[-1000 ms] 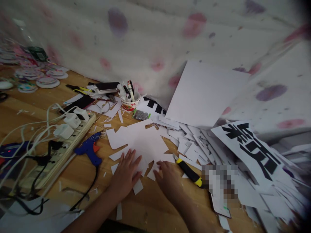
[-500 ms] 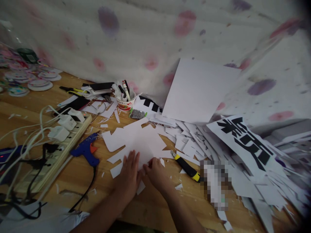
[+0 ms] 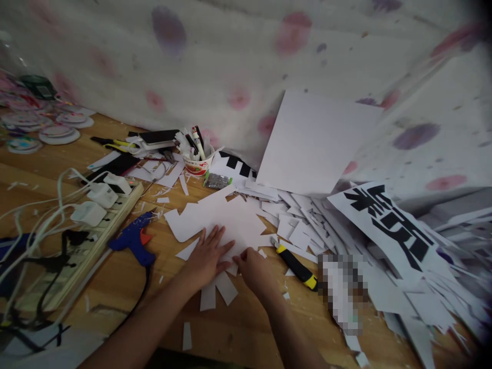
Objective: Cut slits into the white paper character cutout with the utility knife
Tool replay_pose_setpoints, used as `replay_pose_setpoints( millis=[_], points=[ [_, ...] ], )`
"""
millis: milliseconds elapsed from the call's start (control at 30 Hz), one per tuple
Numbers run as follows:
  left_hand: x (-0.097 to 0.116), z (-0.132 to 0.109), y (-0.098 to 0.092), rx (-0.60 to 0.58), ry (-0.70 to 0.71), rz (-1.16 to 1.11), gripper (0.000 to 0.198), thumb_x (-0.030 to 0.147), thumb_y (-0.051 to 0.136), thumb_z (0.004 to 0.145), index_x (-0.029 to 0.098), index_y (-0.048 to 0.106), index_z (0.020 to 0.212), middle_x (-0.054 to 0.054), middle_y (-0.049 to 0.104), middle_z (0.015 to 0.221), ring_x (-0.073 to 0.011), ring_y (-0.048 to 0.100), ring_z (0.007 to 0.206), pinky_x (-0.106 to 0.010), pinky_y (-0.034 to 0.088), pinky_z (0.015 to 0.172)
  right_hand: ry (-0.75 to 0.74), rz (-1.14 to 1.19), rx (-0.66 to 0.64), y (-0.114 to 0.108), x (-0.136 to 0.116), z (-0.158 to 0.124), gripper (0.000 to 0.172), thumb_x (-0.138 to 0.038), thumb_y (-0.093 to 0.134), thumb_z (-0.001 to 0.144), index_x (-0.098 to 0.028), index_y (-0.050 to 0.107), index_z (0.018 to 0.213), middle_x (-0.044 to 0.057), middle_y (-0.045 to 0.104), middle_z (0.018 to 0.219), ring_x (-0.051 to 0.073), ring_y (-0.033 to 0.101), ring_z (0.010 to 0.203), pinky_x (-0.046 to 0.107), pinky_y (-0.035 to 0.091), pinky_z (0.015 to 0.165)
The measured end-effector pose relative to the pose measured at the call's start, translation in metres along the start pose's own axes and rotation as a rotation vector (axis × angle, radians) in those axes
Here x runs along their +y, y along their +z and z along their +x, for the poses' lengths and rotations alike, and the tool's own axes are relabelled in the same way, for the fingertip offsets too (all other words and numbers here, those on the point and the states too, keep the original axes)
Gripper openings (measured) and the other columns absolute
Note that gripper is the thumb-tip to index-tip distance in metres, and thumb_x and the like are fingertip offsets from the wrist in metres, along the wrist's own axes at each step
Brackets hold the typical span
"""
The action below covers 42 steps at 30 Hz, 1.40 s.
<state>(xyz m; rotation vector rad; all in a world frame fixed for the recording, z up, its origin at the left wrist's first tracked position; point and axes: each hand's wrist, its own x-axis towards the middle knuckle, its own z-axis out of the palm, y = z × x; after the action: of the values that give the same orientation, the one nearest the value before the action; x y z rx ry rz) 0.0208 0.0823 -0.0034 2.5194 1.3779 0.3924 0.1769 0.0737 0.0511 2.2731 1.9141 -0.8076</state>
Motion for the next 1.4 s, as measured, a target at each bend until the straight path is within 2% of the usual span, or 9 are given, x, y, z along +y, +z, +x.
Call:
replay_pose_setpoints(
  millis=[100,267,467,700,967,1133,1400],
  points=[
    [0.001,-0.002,0.003,0.033,0.003,0.001,0.048,0.047,0.045,0.083,0.034,0.04,0.129,-0.009,0.024,0.146,-0.0288,0.016,0.134,-0.056,0.014,0.105,0.008,0.029,-0.005,0.006,0.003,0.001,0.02,-0.034,0.051,0.081,-0.016,0.059,0.085,0.008,0.068,0.083,0.02,0.061,0.078,0.026,0.036,0.061],
    [0.0,-0.004,0.007,0.057,0.0,0.009,0.05,0.05,0.046,0.081,0.031,0.043,0.127,-0.011,0.026,0.145,-0.0286,0.018,0.134,-0.056,0.015,0.105,0.03,0.214,0.1,0.025,0.011,0.002,0.019,-0.026,0.051,0.078,-0.015,0.057,0.092,0.007,0.067,0.084,0.017,0.06,0.077,0.024,0.036,0.063],
    [0.0,-0.007,0.008,0.056,-0.005,0.034,0.05,0.05,0.044,0.082,0.031,0.042,0.128,-0.012,0.028,0.144,-0.029,0.02,0.133,-0.057,0.017,0.104,0.034,0.317,0.058,0.028,0.02,0.013,0.013,-0.031,0.059,0.069,-0.018,0.058,0.071,0.002,0.064,0.064,0.014,0.056,0.058,0.022,0.032,0.049],
    [0.001,-0.006,0.007,0.071,-0.009,0.013,0.051,0.05,0.047,0.081,0.03,0.044,0.127,-0.011,0.029,0.144,-0.0291,0.021,0.133,-0.056,0.016,0.104,0.044,0.361,0.112,0.039,0.02,0.011,0.013,-0.031,0.055,0.074,-0.018,0.057,0.077,0.001,0.064,0.064,0.012,0.056,0.058,0.021,0.034,0.051],
    [0.001,-0.008,0.005,0.088,0.004,0.027,0.049,0.051,0.044,0.082,0.031,0.045,0.126,-0.012,0.03,0.143,-0.0292,0.023,0.132,-0.056,0.018,0.103,0.029,0.303,0.09,0.029,0.017,0.003,0.01,-0.027,0.056,0.074,-0.018,0.059,0.077,0.002,0.064,0.069,0.014,0.056,0.064,0.023,0.033,0.056],
    [0.001,-0.01,0.006,0.116,0.009,0.041,0.051,0.051,0.043,0.082,0.029,0.042,0.129,-0.013,0.033,0.141,-0.0296,0.024,0.132,-0.056,0.019,0.103,0.073,0.415,0.029,0.028,0.018,0.009,0.011,-0.028,0.058,0.069,-0.017,0.057,0.073,0.001,0.063,0.063,0.013,0.056,0.059,0.021,0.034,0.051],
    [-0.001,-0.008,0.006,0.106,-0.012,0.014,0.048,0.053,0.041,0.082,0.032,0.047,0.125,-0.01,0.032,0.143,-0.0295,0.022,0.133,-0.056,0.017,0.104,0.091,0.566,0.006,0.038,0.021,0.018,0.009,-0.027,0.053,0.066,-0.019,0.052,0.07,-0.003,0.06,0.054,0.011,0.054,0.05,0.019,0.035,0.045]
  ],
)
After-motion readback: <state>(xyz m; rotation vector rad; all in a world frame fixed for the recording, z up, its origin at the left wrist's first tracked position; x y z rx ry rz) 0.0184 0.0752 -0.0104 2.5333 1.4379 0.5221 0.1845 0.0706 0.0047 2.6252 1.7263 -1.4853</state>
